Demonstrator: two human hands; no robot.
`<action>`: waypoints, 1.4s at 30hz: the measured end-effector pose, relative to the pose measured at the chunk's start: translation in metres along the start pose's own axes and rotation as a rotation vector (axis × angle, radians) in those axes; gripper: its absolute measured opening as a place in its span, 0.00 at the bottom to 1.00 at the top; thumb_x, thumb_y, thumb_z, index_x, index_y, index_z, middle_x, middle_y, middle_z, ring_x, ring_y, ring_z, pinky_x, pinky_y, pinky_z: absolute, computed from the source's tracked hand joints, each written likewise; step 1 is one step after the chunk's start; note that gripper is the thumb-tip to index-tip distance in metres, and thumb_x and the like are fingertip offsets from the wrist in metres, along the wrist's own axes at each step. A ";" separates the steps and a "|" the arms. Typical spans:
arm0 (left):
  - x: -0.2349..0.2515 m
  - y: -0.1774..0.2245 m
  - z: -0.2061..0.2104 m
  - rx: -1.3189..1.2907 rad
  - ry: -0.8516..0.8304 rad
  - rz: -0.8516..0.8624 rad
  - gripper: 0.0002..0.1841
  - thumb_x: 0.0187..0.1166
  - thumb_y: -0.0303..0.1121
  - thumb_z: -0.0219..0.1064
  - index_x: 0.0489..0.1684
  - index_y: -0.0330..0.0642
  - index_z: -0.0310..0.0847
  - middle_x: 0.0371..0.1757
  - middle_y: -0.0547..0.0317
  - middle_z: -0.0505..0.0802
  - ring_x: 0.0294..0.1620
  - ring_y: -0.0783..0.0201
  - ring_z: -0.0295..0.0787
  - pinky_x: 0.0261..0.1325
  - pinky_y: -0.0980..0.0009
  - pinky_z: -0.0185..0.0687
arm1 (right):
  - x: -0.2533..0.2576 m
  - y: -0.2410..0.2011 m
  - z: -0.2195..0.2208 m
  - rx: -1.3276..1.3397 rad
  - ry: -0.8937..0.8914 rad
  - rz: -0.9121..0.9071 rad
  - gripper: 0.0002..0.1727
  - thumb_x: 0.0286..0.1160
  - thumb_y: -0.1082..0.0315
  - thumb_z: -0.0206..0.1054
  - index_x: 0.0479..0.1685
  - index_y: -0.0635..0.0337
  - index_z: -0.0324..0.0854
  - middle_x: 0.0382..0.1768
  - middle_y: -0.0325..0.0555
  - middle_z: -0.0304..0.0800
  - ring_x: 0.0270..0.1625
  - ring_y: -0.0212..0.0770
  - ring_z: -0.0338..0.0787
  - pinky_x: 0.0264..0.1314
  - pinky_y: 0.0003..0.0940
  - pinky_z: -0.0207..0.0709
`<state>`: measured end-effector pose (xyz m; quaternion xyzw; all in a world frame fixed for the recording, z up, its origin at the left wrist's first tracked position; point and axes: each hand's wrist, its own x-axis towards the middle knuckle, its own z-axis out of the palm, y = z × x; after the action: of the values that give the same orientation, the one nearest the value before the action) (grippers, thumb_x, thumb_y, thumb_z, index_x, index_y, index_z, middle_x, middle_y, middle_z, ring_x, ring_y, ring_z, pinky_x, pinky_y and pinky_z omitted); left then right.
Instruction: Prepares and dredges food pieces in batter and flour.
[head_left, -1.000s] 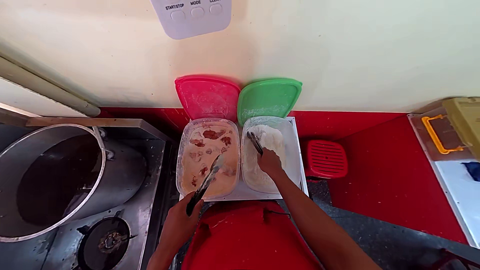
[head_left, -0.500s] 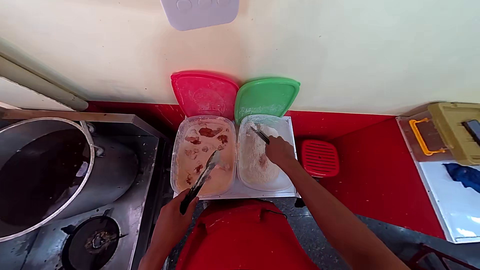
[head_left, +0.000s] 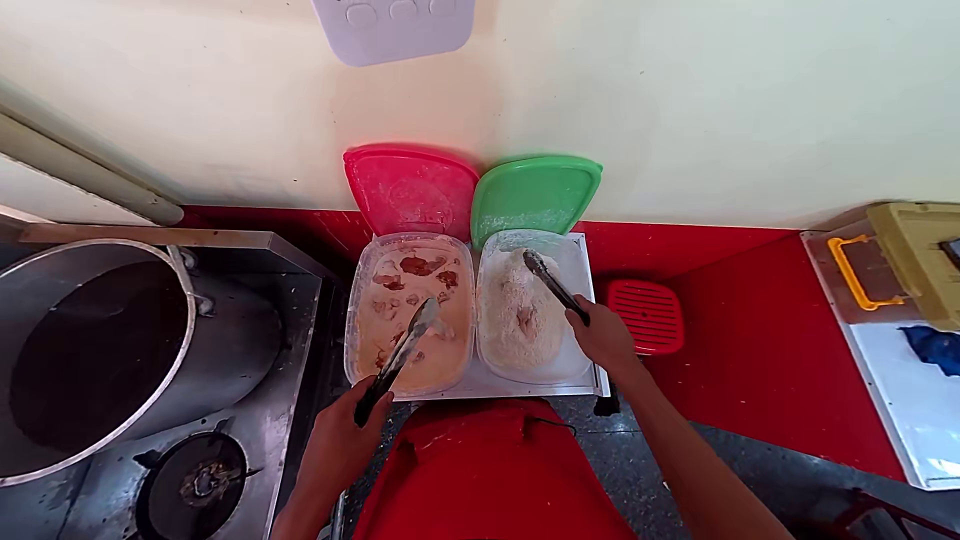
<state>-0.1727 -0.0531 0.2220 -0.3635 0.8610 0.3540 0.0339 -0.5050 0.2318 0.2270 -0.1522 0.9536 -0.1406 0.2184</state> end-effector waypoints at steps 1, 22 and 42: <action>0.000 0.001 0.000 -0.002 0.008 0.003 0.24 0.79 0.59 0.60 0.60 0.55 0.88 0.33 0.66 0.91 0.30 0.68 0.87 0.36 0.59 0.85 | -0.014 0.001 -0.006 -0.072 0.029 -0.010 0.24 0.89 0.46 0.56 0.78 0.42 0.79 0.50 0.52 0.91 0.50 0.57 0.92 0.49 0.65 0.84; -0.010 0.007 -0.019 0.000 0.102 0.065 0.26 0.78 0.61 0.61 0.57 0.53 0.89 0.31 0.68 0.91 0.27 0.74 0.84 0.31 0.68 0.82 | -0.011 0.004 0.054 0.276 -0.438 0.346 0.29 0.95 0.46 0.39 0.51 0.61 0.79 0.29 0.47 0.77 0.23 0.40 0.77 0.28 0.38 0.75; -0.026 0.000 -0.026 0.005 0.084 0.023 0.28 0.78 0.62 0.59 0.65 0.54 0.88 0.38 0.65 0.94 0.33 0.69 0.89 0.38 0.61 0.87 | -0.003 -0.013 0.026 -0.888 0.011 -0.695 0.27 0.79 0.82 0.61 0.79 0.62 0.74 0.58 0.61 0.85 0.44 0.61 0.89 0.38 0.52 0.83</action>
<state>-0.1483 -0.0536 0.2493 -0.3683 0.8667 0.3365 -0.0055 -0.4873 0.2160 0.2098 -0.5341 0.8160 0.2100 0.0693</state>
